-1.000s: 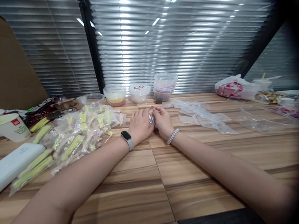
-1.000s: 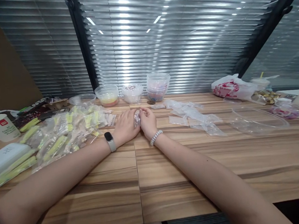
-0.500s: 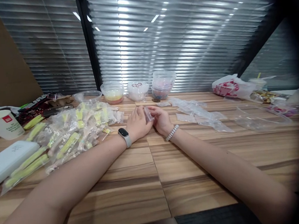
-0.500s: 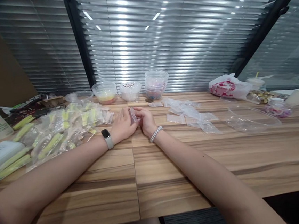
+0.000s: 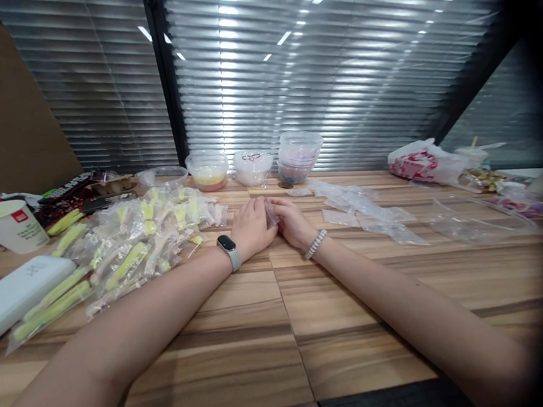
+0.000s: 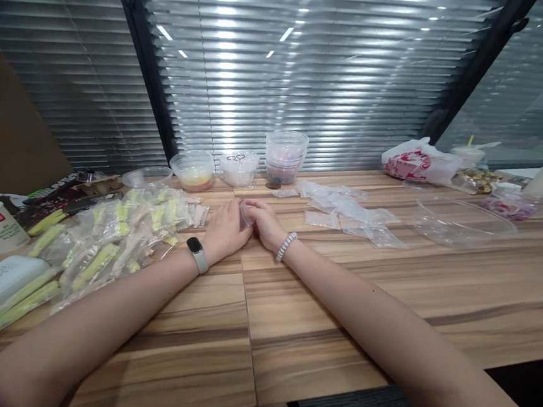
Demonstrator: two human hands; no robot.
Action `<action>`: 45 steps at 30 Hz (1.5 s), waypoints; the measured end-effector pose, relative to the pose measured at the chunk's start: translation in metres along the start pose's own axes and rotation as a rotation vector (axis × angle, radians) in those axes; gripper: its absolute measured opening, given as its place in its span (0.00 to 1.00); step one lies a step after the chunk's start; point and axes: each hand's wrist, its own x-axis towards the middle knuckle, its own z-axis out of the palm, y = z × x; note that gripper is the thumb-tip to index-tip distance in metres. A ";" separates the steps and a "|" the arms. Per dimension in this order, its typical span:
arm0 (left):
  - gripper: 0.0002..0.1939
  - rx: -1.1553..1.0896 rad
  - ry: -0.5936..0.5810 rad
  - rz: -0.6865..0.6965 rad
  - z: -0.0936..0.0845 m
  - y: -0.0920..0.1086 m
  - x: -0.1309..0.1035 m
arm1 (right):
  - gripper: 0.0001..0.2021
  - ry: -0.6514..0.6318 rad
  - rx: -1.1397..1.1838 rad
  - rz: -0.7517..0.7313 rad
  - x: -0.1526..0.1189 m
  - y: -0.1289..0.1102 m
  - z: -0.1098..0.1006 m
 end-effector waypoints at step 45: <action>0.27 -0.107 -0.035 0.248 -0.011 0.008 -0.001 | 0.17 -0.067 0.070 0.082 0.012 0.013 -0.024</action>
